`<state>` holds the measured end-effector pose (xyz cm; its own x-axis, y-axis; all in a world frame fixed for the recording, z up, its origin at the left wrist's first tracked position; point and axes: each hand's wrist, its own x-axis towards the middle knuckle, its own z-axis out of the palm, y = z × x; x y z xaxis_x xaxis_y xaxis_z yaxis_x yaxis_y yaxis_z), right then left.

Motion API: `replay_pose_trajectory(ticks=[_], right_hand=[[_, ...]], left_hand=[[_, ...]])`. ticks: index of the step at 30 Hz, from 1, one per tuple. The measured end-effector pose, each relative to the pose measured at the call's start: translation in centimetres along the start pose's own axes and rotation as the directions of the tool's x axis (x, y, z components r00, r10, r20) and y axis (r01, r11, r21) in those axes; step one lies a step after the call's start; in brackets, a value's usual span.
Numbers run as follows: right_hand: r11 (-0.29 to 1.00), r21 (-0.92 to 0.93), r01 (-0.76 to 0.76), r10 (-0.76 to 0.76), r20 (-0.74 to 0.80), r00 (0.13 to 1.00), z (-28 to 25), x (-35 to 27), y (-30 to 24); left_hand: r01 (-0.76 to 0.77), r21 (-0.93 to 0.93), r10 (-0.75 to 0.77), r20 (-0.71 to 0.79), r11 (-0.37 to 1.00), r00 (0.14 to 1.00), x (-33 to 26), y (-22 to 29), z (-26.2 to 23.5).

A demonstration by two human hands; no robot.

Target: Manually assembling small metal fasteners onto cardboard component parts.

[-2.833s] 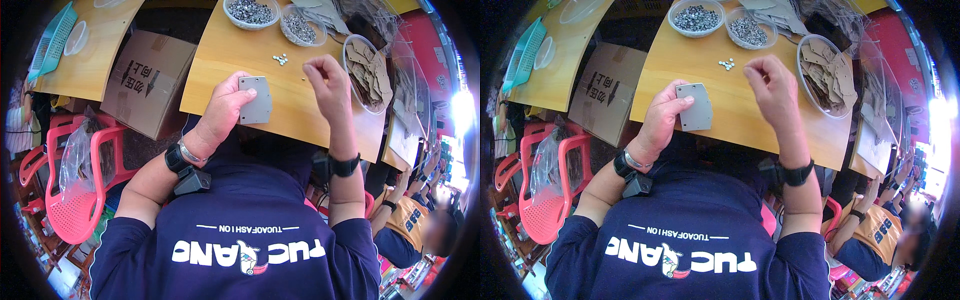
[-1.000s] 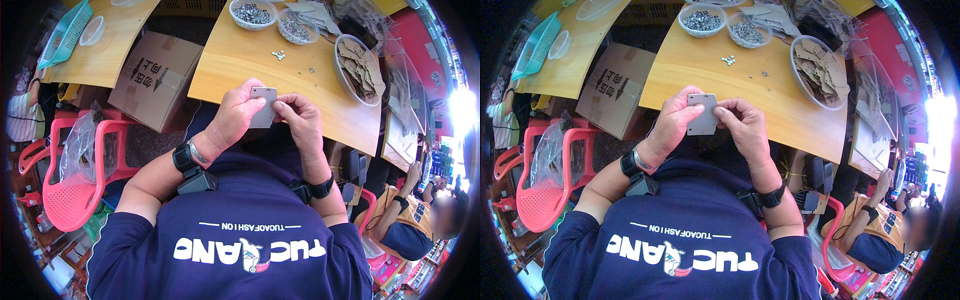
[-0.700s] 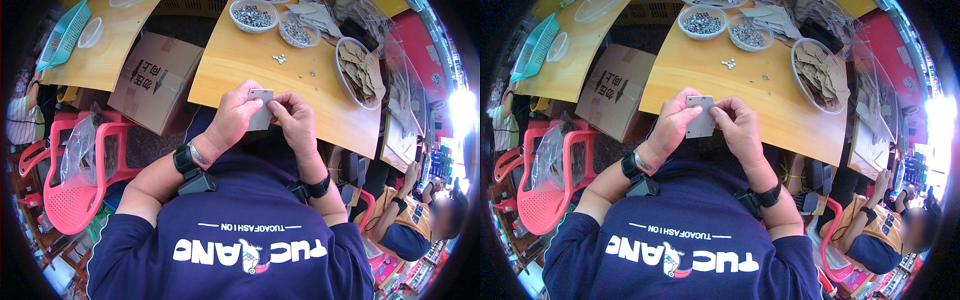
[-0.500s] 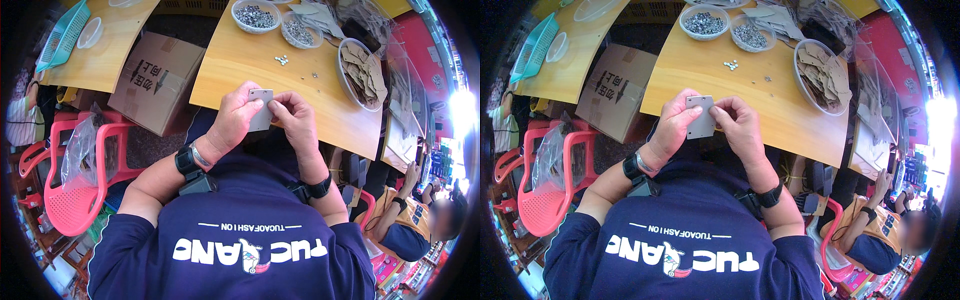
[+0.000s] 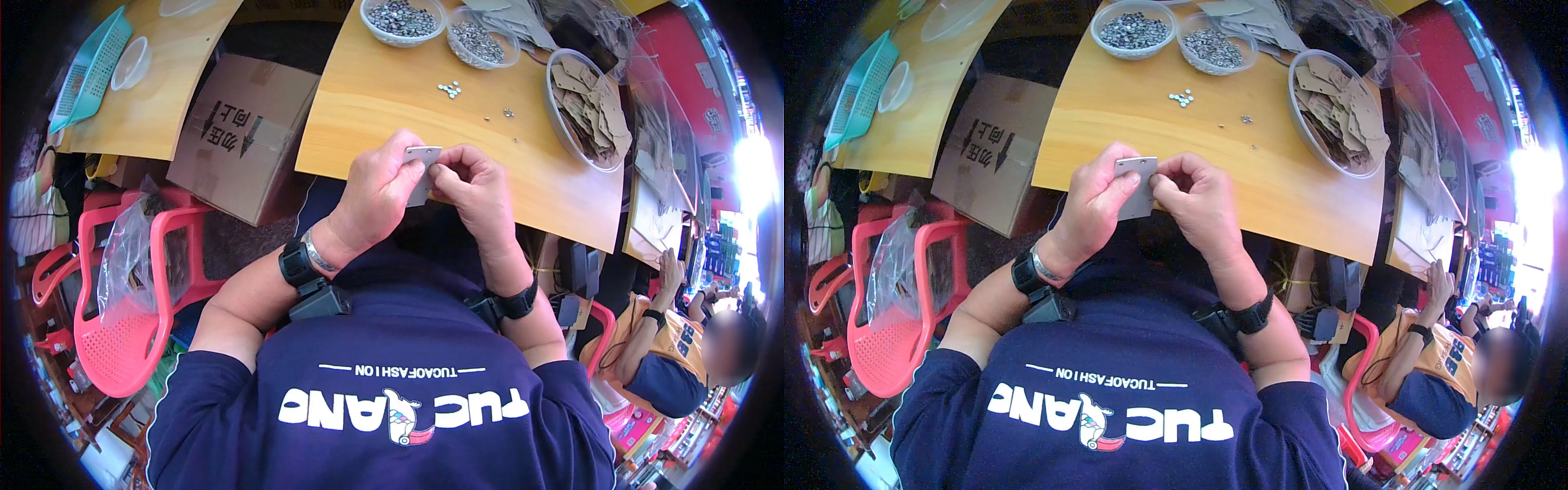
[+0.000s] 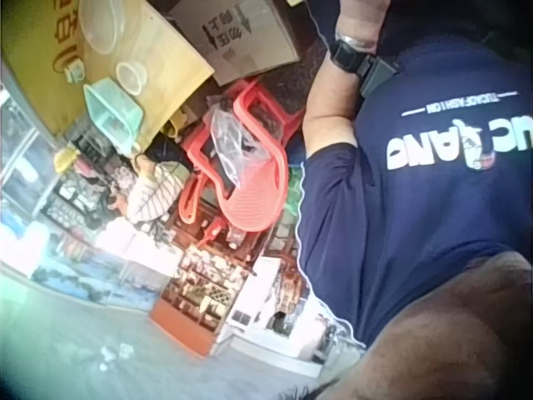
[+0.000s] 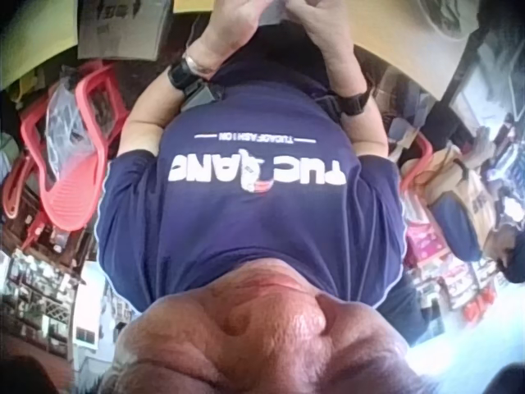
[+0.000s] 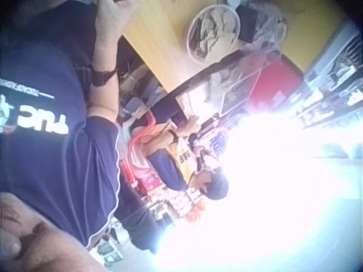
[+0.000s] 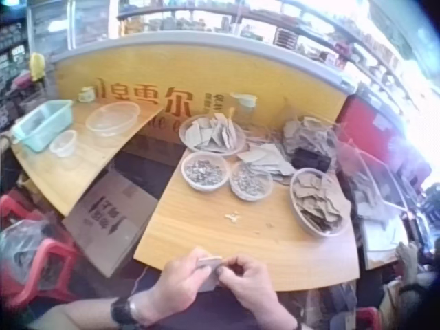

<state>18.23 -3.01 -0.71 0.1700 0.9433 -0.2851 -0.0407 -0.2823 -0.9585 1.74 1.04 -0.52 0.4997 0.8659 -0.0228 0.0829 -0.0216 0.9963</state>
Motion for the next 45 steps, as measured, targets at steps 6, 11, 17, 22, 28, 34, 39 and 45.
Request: replay_pose_trajectory(ticks=[6,11,17,22,28,34,39,45], right_hand=[[0.995,-0.037,0.091,-0.09,0.012,0.996,-0.3,0.0,-0.3],[0.984,-0.107,0.143,-0.14,0.039,0.989,-0.9,0.0,-0.2],[0.849,-0.469,0.246,-0.376,-0.207,0.903,-5.5,0.7,0.1],[0.689,-0.721,0.079,-0.433,-0.322,0.842,-9.4,1.4,-0.6],[0.539,-0.842,0.013,-0.459,-0.28,0.843,-9.0,2.4,-1.0],[0.392,-0.919,-0.043,-0.488,-0.247,0.837,-8.3,3.1,-0.4],[0.243,-0.97,0.029,-0.587,-0.122,0.801,-8.5,3.3,0.2],[0.172,-0.985,0.036,-0.597,-0.075,0.799,-8.9,3.2,0.6]], left_hand=[[0.061,-0.399,-0.085,-0.042,0.915,0.996,0.1,-1.7,0.6],[0.225,-0.489,-0.206,0.094,0.843,0.974,-0.3,-1.3,0.2],[0.268,-0.551,-0.263,0.09,0.79,0.961,-0.1,-1.3,-0.6],[0.224,-0.567,-0.272,0.0,0.792,0.962,-0.1,-1.1,-0.8],[0.209,-0.571,-0.263,-0.012,0.794,0.965,-0.3,-1.1,-0.9],[0.206,-0.576,-0.271,-0.028,0.791,0.962,-0.5,-1.3,-1.1],[0.204,-0.604,-0.269,-0.019,0.771,0.963,-0.2,-1.2,-1.0],[0.197,-0.62,-0.262,-0.014,0.759,0.965,0.3,-1.1,-0.8]])
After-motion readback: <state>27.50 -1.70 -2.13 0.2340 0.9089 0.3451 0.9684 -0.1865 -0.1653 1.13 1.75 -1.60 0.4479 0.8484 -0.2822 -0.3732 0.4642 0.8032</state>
